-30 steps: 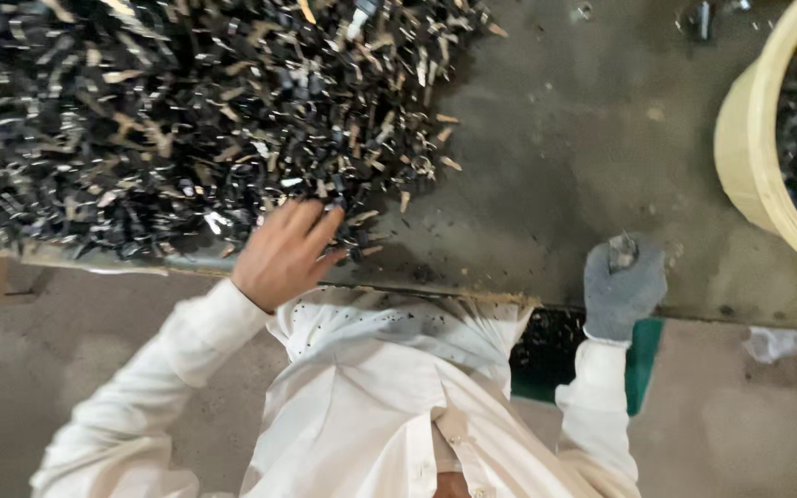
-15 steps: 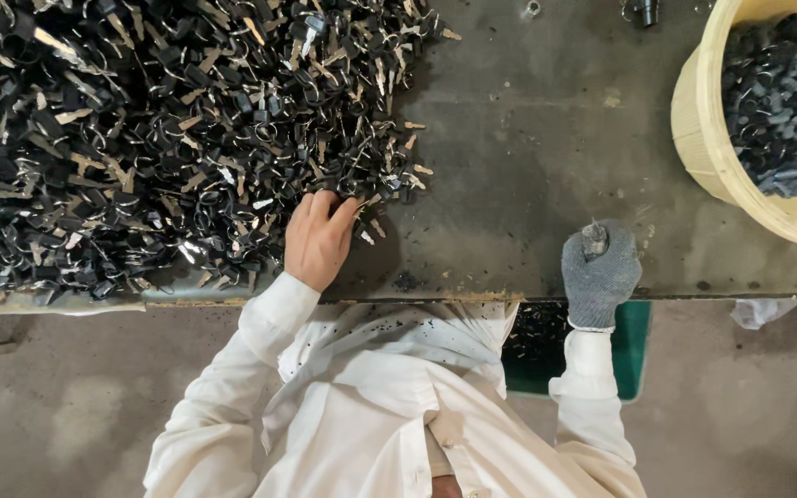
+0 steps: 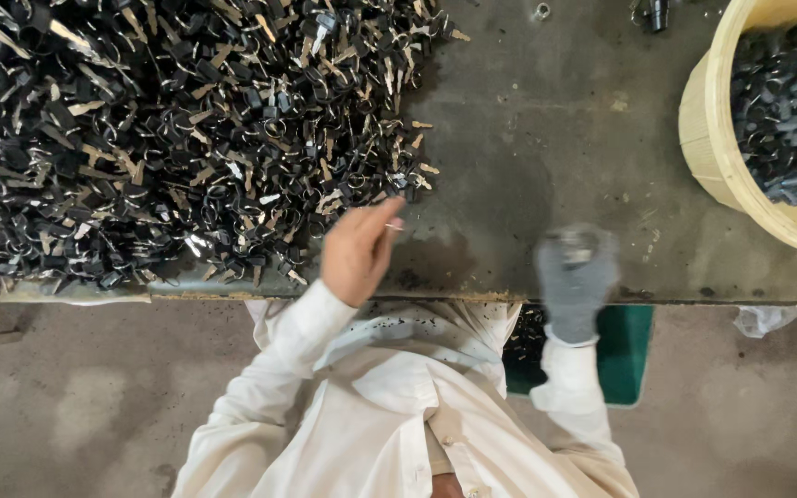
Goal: The person threads keys onto split key rings at a workbench. They pick a key from a large pile, force it onto a metal ring, set the assembled key ring aside, and repeat the cycle continuously, occasionally sweeping finished rings into a pile.
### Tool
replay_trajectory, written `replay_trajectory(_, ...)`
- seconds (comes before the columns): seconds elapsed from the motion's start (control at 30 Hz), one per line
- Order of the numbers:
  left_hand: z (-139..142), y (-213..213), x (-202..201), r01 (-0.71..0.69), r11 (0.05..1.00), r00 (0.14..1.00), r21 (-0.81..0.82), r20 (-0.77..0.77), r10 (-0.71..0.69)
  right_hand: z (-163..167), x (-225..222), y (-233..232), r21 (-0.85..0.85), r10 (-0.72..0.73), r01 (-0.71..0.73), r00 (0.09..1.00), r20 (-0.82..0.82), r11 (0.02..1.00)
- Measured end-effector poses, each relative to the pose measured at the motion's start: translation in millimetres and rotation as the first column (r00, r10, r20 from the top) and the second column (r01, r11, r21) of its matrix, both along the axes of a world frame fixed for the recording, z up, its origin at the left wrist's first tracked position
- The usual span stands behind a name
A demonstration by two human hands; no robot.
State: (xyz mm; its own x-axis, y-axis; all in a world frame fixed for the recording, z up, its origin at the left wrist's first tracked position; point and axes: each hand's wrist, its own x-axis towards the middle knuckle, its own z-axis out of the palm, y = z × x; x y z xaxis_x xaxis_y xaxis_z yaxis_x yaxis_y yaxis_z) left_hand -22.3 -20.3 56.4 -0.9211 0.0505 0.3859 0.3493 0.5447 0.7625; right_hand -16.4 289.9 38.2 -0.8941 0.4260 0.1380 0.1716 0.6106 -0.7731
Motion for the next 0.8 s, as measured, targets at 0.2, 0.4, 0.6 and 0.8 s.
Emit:
replay_trajectory(0.2, -31, 51, 11, 0.041, 0.976, 0.979, 0.214, 0.188, -0.082, 3, 10, -80, -0.168, 0.556, -0.547, 0.831, 0.010, 0.820)
replay_trajectory(0.4, -51, 42, 5, 0.035, 0.779, 0.724, 0.626, 0.522, -0.452, 14, -5, -78, -0.136, 0.530, -0.514, 0.838, 0.133, 0.847)
replay_trajectory(0.6, -58, 46, 2, 0.131, 0.971, 0.976, -0.198, -0.144, -0.161, 30, -12, -77, 0.272, 0.521, -0.561, 0.827, 0.210, 0.782)
replay_trajectory(0.8, -74, 57, -1, 0.174, 0.957, 0.985, -0.232, 0.058, -0.165, 45, -10, -89, 0.519, 0.421, -0.400, 0.903, 0.084, 0.755)
